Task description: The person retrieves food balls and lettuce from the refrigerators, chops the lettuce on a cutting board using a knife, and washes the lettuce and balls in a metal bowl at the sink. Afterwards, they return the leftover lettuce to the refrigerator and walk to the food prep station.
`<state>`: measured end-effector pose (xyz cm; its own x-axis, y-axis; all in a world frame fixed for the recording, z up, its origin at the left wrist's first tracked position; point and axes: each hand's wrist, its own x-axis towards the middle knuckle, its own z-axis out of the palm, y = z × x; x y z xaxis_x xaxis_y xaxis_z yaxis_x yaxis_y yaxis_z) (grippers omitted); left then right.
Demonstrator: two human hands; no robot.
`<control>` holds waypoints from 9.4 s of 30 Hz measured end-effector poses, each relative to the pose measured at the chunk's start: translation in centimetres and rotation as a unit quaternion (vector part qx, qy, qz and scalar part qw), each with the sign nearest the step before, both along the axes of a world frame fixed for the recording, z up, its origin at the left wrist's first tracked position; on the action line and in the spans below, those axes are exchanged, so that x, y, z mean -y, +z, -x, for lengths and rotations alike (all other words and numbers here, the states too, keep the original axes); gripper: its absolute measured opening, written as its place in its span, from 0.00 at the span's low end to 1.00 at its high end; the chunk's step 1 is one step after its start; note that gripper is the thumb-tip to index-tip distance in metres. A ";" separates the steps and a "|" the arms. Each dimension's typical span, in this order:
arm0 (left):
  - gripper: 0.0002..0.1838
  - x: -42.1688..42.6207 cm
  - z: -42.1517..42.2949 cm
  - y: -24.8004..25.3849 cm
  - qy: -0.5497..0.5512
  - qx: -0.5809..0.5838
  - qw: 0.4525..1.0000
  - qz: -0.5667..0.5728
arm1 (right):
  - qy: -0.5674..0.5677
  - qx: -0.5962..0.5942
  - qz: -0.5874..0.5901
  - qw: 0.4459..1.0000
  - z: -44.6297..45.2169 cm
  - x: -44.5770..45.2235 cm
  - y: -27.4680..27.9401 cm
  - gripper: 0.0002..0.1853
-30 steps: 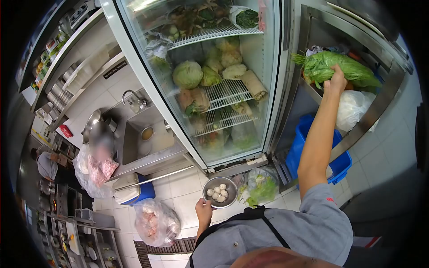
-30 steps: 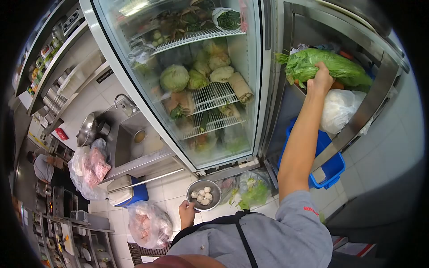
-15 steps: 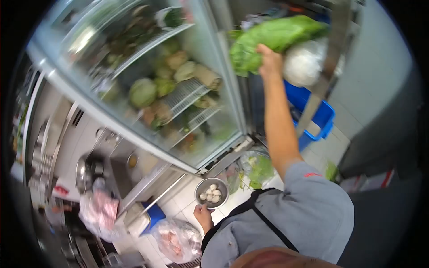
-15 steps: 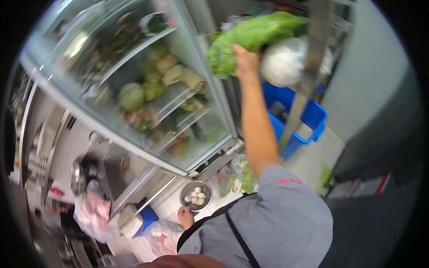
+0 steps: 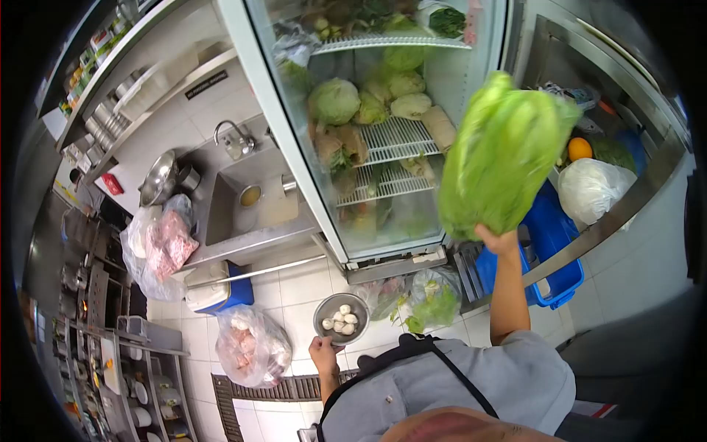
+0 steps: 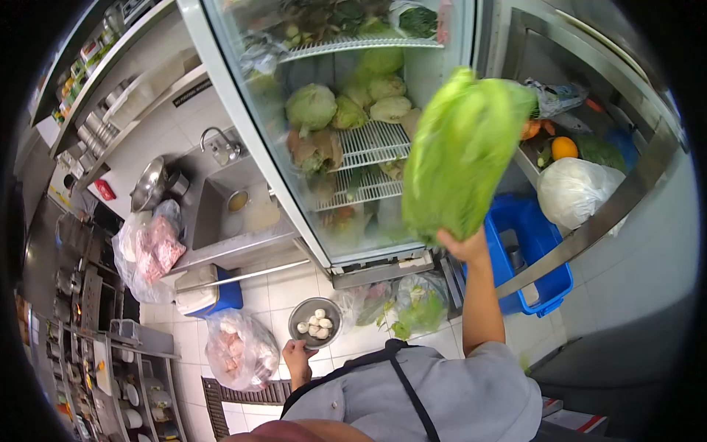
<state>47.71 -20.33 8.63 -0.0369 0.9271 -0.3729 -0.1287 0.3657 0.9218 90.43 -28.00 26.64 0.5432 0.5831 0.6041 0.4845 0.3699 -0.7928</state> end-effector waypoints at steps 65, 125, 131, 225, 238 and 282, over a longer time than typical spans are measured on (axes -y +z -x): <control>0.06 7.6 105.4 -0.6 0.773 -0.030 0.633 0.039 | 0.771 -0.203 0.455 0.398 139.7 -40.0 -14.2 0.21; 0.17 -19.2 150.4 -1.5 0.321 -0.672 0.664 -0.067 | 0.664 0.168 0.554 0.474 170.6 -55.0 -14.8 0.11; 0.09 -12.7 142.5 -1.7 0.295 -0.622 0.723 -0.064 | 0.697 0.212 0.513 0.453 173.4 -53.2 -14.8 0.10; 0.13 -21.4 167.9 3.5 0.306 -0.563 0.768 0.017 | 0.680 0.449 -0.004 0.580 202.3 -48.2 -15.5 0.12; 0.08 -24.8 168.4 4.5 0.057 -0.737 0.656 -0.154 | 0.796 0.457 -0.023 0.396 200.9 -50.8 -14.1 0.12; 0.25 -25.5 166.8 4.8 0.265 -0.690 0.674 -0.025 | 0.809 0.447 -0.100 0.368 206.4 -53.2 -11.6 0.29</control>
<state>-119.10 5.14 13.42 -0.6461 0.6584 0.3861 0.7631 0.5684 0.3076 -115.94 25.19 15.06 -0.8855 -0.3986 0.2387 -0.4646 0.7549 -0.4628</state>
